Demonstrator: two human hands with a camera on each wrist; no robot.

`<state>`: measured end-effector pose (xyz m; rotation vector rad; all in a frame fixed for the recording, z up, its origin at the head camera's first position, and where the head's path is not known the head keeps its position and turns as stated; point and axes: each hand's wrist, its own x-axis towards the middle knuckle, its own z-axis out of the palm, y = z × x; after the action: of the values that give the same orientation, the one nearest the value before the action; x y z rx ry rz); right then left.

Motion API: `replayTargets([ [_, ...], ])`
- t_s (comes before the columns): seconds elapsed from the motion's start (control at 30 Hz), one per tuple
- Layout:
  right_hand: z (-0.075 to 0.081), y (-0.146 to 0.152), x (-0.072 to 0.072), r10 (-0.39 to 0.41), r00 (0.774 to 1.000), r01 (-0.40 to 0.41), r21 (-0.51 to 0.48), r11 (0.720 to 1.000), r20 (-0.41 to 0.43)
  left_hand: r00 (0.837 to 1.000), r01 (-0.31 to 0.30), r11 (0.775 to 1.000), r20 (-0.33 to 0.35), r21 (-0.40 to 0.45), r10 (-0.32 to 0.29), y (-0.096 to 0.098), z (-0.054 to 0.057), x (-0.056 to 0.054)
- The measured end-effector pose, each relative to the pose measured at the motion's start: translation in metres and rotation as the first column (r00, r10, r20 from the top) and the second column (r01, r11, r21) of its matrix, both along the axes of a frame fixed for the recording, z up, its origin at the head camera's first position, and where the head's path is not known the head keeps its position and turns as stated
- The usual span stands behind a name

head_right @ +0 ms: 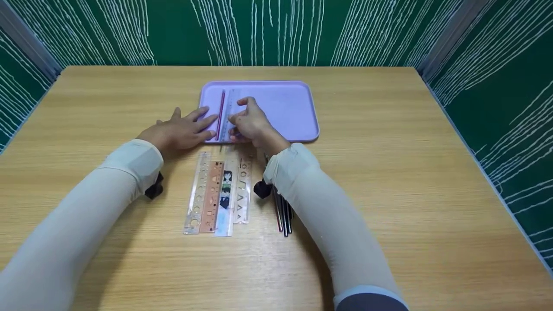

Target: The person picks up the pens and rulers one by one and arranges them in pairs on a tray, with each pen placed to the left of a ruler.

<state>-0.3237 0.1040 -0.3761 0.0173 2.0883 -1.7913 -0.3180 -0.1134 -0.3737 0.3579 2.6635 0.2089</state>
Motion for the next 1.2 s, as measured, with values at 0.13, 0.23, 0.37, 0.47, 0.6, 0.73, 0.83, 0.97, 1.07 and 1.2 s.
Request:
replayTargets([
  [0.13,-0.001,-0.003,-0.005,-0.02,1.0,0.02,-0.003,1.0,-0.018,1.0,0.015,1.0,-0.014,-0.012,-0.015,0.0,0.001,0.001],
  [0.23,-0.003,-0.004,-0.008,-0.03,0.999,0.031,0.031,0.999,-0.029,1.0,0.014,1.0,-0.013,-0.009,-0.015,0.0,0.002,0.001],
  [0.37,-0.006,-0.005,-0.012,-0.041,0.999,0.043,0.065,0.997,-0.031,1.0,0.014,1.0,-0.003,-0.007,-0.014,0.001,0.002,0.001],
  [0.47,-0.007,-0.006,-0.016,-0.046,0.998,0.049,0.094,0.994,-0.039,1.0,0.011,1.0,0.002,-0.005,-0.011,0.001,0.003,0.0],
  [0.6,-0.005,-0.01,-0.019,-0.049,0.997,0.058,0.171,0.983,-0.057,1.0,0.008,1.0,0.008,-0.001,-0.008,0.001,0.004,-0.001],
  [0.73,-0.003,-0.015,-0.018,-0.043,0.998,0.054,0.248,0.967,-0.05,1.0,0.012,1.0,0.004,-0.011,-0.012,0.0,0.003,-0.001],
  [0.83,-0.003,-0.019,-0.018,-0.036,0.998,0.052,0.298,0.953,-0.06,1.0,0.01,1.0,0.001,-0.016,-0.01,-0.001,0.003,-0.001],
  [0.97,-0.003,-0.024,-0.019,-0.021,0.994,0.06,0.366,0.929,-0.11,1.0,0.005,1.0,0.0,-0.008,-0.005,0.0,0.002,-0.001],
  [1.07,-0.004,-0.026,-0.02,-0.011,0.991,0.063,0.398,0.915,-0.133,1.0,0.01,1.0,-0.001,-0.005,-0.01,0.0,0.001,-0.001],
  [1.2,-0.005,-0.029,-0.02,-0.008,0.99,0.07,0.435,0.898,-0.143,1.0,0.013,1.0,0.0,-0.008,-0.013,0.0,0.001,-0.001],
])
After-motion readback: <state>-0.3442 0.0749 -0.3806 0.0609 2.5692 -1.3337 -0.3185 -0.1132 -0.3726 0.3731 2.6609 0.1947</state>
